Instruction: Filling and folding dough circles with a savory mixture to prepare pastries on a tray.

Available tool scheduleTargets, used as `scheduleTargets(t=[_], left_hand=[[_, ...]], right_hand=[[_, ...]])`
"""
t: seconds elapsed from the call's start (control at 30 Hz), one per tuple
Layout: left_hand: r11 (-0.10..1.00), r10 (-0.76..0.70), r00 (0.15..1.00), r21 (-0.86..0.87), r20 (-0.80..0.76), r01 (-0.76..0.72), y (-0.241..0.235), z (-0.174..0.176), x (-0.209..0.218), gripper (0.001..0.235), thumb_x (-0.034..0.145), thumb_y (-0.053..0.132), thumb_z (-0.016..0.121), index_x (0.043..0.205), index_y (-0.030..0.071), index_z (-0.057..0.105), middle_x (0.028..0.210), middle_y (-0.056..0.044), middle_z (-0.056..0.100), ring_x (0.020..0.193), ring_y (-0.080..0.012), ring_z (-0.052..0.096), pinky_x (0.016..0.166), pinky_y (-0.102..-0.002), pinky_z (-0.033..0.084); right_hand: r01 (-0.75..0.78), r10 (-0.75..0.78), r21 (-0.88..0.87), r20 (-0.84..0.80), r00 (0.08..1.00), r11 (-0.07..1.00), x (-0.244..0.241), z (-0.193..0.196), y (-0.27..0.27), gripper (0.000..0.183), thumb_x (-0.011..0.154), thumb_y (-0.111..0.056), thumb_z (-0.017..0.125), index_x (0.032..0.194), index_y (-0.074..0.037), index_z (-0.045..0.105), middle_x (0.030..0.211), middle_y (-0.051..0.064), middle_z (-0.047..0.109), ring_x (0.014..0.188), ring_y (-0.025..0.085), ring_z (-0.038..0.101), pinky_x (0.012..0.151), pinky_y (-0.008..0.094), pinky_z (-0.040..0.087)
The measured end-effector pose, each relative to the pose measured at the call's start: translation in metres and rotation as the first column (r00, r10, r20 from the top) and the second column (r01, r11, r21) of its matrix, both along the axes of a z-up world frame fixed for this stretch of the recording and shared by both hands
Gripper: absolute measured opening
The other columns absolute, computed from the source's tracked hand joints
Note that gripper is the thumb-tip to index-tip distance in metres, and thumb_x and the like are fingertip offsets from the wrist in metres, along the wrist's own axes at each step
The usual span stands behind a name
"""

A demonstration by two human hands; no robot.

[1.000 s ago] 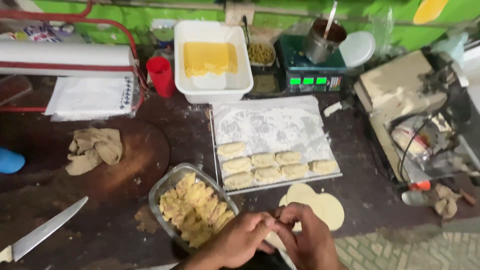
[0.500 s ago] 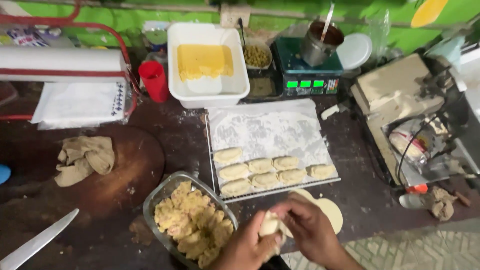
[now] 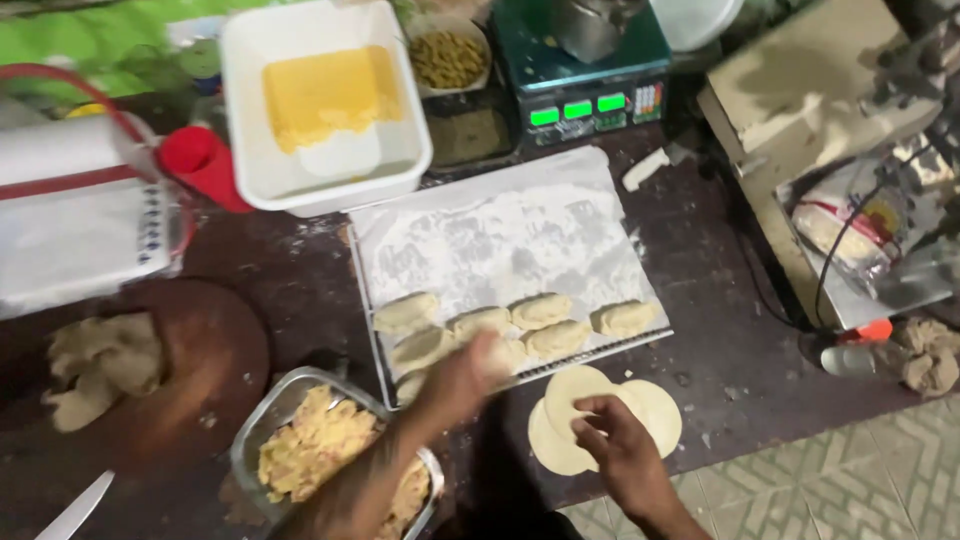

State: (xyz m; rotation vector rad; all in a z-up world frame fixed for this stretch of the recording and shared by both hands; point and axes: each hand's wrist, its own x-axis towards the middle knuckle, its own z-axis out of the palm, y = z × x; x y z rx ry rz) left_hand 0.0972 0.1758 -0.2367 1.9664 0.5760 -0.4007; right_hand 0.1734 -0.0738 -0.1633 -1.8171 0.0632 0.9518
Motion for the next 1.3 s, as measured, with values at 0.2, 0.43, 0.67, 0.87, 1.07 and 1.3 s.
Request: scheduleTargets(t=[0.2,0.43,0.67,0.87,1.07,1.3], left_hand=[[0.817,-0.157,0.910,0.568,0.383,-0.098,0.078,-0.224,0.113,0.058,0.074,0.022,0.082,0.128,0.012,0.063,0.124,-0.019,0.064,0.112,-0.0422,0.060,0.095,-0.050,0.049],[0.732,-0.138,0.990,0.671,-0.017,0.113,0.067,-0.204,0.113,0.052,0.088,0.041,0.072,0.137,0.031,0.060,0.138,-0.002,0.057,0.135,-0.0364,0.051,0.104,-0.053,0.045],[0.714,-0.034,0.928,0.658,0.371,-0.237,0.008,-0.073,0.051,0.081,0.080,0.017,0.079,0.153,0.002,0.049,0.142,-0.028,0.057,0.129,-0.0473,0.057,0.107,-0.056,0.045],[0.882,0.471,0.850,0.125,-0.236,-0.454,-0.087,-0.084,-0.091,0.072,0.087,0.056,0.059,0.153,0.032,0.044,0.145,-0.002,0.064,0.130,-0.0300,0.062,0.107,-0.043,0.046],[0.029,0.759,0.642,-0.980,-0.107,-0.199,-0.163,-0.149,-0.183,0.072,0.103,0.017,0.056,0.165,0.014,0.018,0.168,-0.016,0.032,0.141,-0.0336,0.048,0.105,-0.050,0.053],[-0.412,0.664,0.637,-0.902,-0.391,-0.125,-0.132,-0.111,-0.310,0.088,0.091,0.075,0.041,0.162,0.023,0.035,0.171,-0.009,0.032,0.145,-0.0346,0.047,0.119,-0.053,0.037]], right_hand=[[-0.256,0.302,-0.615,-0.030,0.953,0.746,0.057,-0.088,-0.087,0.037,0.084,-0.042,0.069,0.115,-0.022,0.072,0.115,-0.003,0.080,0.102,0.015,0.074,0.087,0.031,0.051],[-0.277,0.546,-0.612,0.309,0.779,0.741,0.081,-0.122,-0.065,0.052,0.089,-0.017,0.071,0.138,-0.003,0.060,0.140,0.021,0.060,0.130,0.043,0.059,0.107,0.051,0.055],[-0.137,0.580,-0.731,0.397,0.711,0.668,0.089,-0.228,-0.050,0.036,0.089,-0.028,0.060,0.121,-0.015,0.070,0.107,0.010,0.067,0.100,0.035,0.068,0.086,0.044,0.057],[-0.284,0.548,-0.472,0.759,0.351,0.835,0.064,-0.182,-0.051,0.004,0.083,-0.013,0.057,0.082,-0.013,0.060,0.089,0.011,0.059,0.081,0.038,0.053,0.073,0.052,0.041],[-0.631,0.813,-0.513,0.361,0.456,0.582,-0.076,-0.119,-0.008,0.050,0.098,-0.038,0.047,0.147,-0.029,0.049,0.140,0.015,0.062,0.129,0.036,0.060,0.108,0.050,0.046],[-0.749,0.847,-0.396,0.261,0.463,0.532,-0.140,-0.070,0.094,0.037,0.090,-0.054,0.055,0.116,-0.033,0.070,0.119,-0.004,0.080,0.105,0.023,0.076,0.088,0.038,0.055]])
